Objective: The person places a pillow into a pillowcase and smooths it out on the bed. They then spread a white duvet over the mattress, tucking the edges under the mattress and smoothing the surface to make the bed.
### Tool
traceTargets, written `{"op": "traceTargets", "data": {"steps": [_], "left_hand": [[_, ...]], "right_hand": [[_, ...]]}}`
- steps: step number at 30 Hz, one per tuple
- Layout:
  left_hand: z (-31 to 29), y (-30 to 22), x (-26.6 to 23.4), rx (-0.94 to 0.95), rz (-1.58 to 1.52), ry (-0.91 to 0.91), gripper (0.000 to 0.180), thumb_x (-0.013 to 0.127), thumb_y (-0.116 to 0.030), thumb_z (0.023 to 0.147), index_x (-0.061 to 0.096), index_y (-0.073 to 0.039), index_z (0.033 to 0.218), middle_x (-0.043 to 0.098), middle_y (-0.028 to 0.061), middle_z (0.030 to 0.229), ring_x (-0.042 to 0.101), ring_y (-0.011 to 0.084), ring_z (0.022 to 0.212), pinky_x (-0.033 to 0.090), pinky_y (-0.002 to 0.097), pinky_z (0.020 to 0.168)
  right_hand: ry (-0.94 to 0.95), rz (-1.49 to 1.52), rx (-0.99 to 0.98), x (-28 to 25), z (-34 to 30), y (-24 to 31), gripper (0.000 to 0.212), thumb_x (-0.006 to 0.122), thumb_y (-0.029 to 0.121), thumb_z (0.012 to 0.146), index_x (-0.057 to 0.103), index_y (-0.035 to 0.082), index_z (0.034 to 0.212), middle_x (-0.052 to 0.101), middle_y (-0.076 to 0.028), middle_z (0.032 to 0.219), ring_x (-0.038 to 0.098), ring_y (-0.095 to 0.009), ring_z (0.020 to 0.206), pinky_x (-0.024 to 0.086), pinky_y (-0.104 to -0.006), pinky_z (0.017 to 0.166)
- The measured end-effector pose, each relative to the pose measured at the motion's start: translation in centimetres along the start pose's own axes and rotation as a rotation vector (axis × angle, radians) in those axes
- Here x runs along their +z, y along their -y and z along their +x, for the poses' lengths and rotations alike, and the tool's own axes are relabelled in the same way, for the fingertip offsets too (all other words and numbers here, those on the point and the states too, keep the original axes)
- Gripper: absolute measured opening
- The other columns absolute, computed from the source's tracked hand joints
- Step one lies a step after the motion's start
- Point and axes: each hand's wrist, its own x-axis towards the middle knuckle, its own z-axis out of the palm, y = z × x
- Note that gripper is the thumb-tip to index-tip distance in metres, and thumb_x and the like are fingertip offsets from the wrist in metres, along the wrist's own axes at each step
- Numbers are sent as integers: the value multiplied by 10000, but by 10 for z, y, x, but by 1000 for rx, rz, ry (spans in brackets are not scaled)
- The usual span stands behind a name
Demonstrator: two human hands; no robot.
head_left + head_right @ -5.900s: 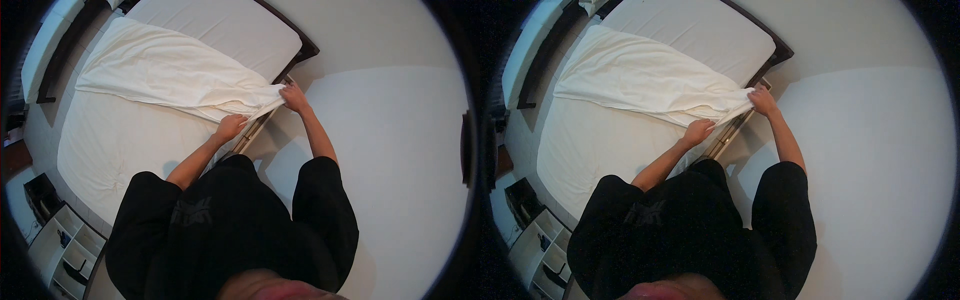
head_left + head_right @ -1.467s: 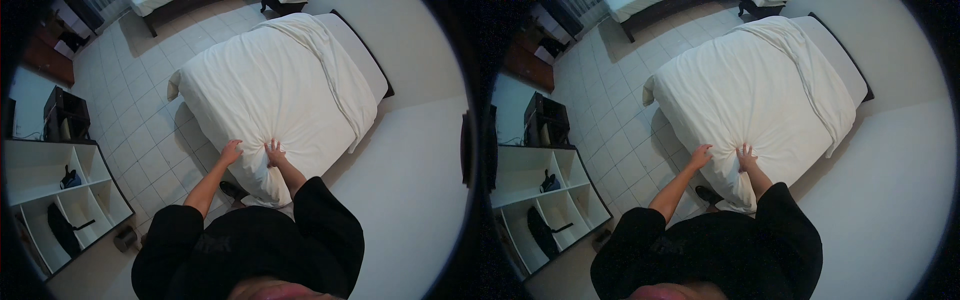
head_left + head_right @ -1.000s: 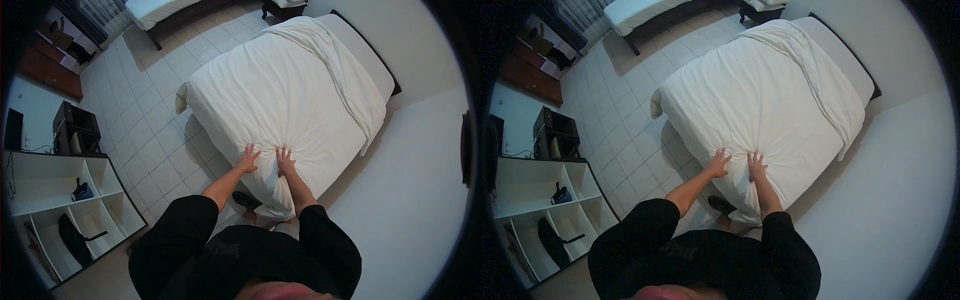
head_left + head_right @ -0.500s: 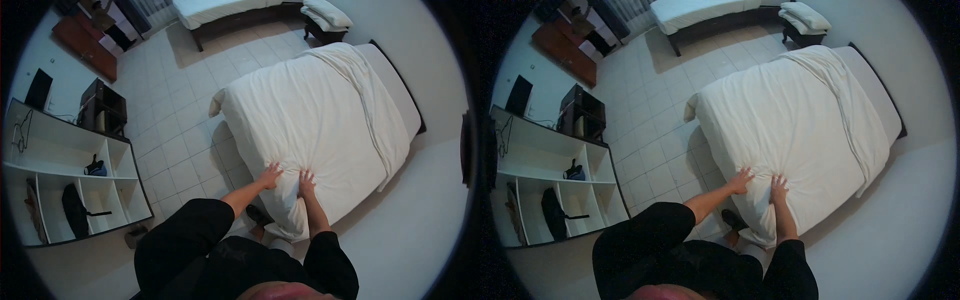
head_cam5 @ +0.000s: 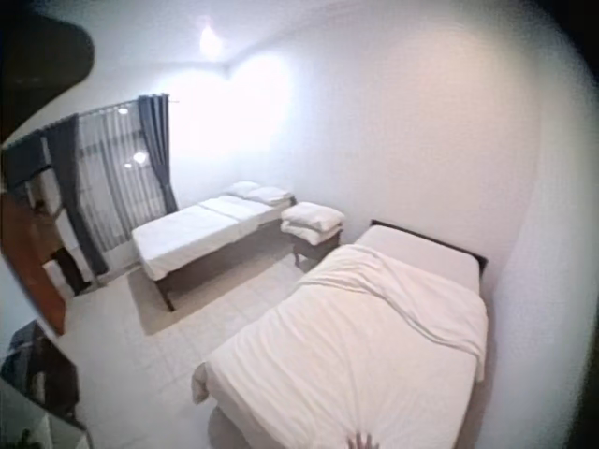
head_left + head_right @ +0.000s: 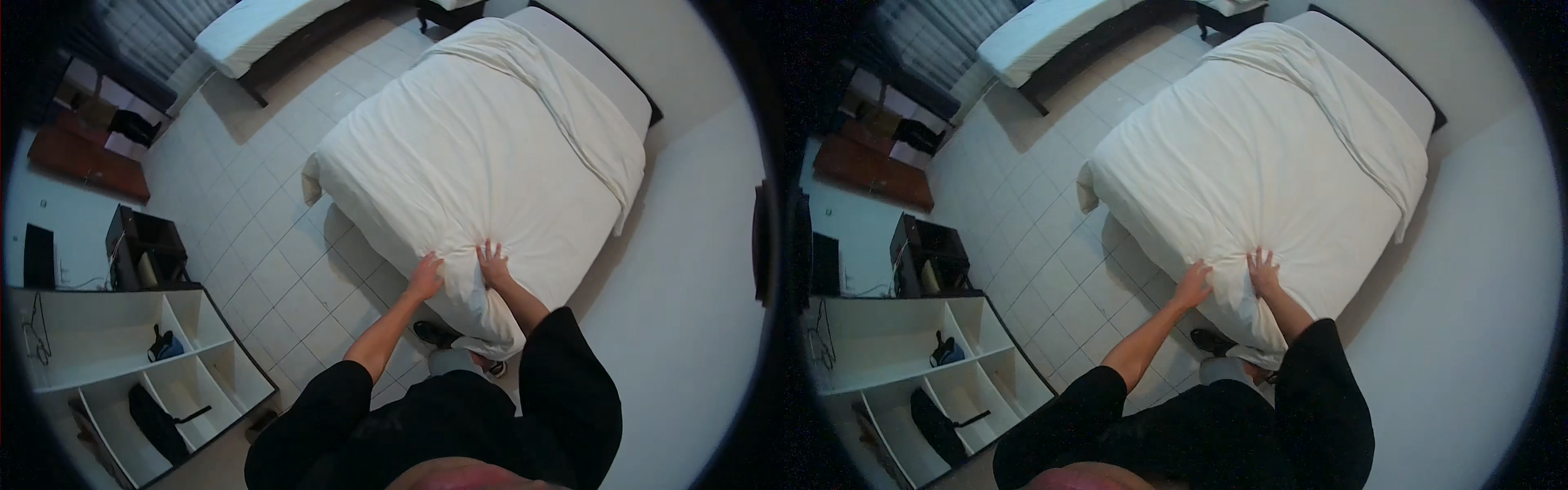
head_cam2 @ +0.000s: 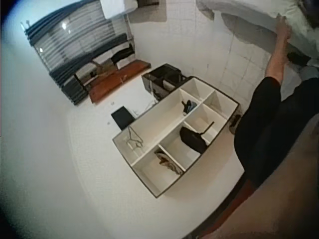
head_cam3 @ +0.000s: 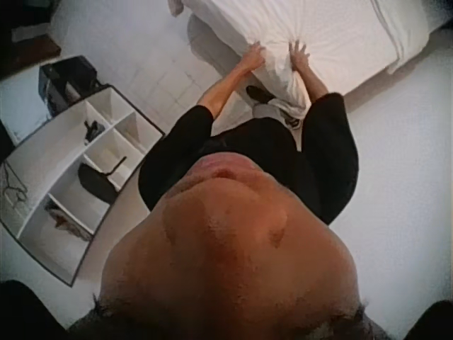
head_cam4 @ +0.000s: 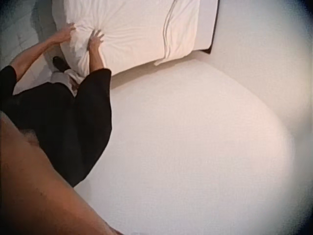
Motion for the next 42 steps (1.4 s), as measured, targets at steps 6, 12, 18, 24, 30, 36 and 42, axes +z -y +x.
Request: {"op": "traceTargets", "data": {"steps": [6,12,18,24,30,36,42], "left_hand": [[-28,36,-23,-246,-164,-102,180,776,-216,865,730,-46,898,713,139,859,704,315,841,549,436,760],[-78,44,-70,-342,-19,-79,416,720,-402,906,699,-10,768,675,206,734,656,439,729,533,510,686],[-149,132,-113,-655,66,71,464,583,-458,967,784,-60,837,742,212,855,713,436,877,556,514,815],[-94,196,-196,-859,-41,78,470,524,-422,1003,785,-64,848,768,142,816,754,278,744,585,423,807],[29,286,-287,-774,-294,-31,506,500,-428,1037,727,-30,821,719,87,739,704,194,629,570,365,641],[105,336,-388,-586,-335,68,394,558,-362,1024,699,-30,867,695,73,713,692,191,665,550,344,641],[292,279,-416,-334,-523,188,392,611,-464,1006,657,-97,1139,718,54,1065,672,194,939,554,423,796]], "right_hand": [[55,0,15,-17,0,9,1500,1032,333,482,117,124,1652,48,-275,1699,258,-576,1481,484,-696,1014],[-85,1,122,30,12,2,1462,1032,298,482,168,130,1650,105,-262,1700,286,-564,1477,496,-700,988],[-118,46,116,17,10,19,1229,940,259,640,234,145,1639,145,-234,1704,315,-546,1474,478,-709,996],[-9,137,227,10,18,15,589,398,201,1055,273,220,1631,172,-167,1713,273,-514,1505,435,-728,1035],[-3,124,212,-8,16,22,917,749,245,855,267,226,1635,111,-140,1729,204,-477,1542,384,-714,1104],[-118,752,726,-49,95,54,475,771,427,789,742,29,1047,717,-221,1008,670,-402,1046,557,-484,898],[-728,1512,893,-193,379,191,253,722,283,920,769,45,850,742,-111,790,702,-227,735,557,-395,719]]}}
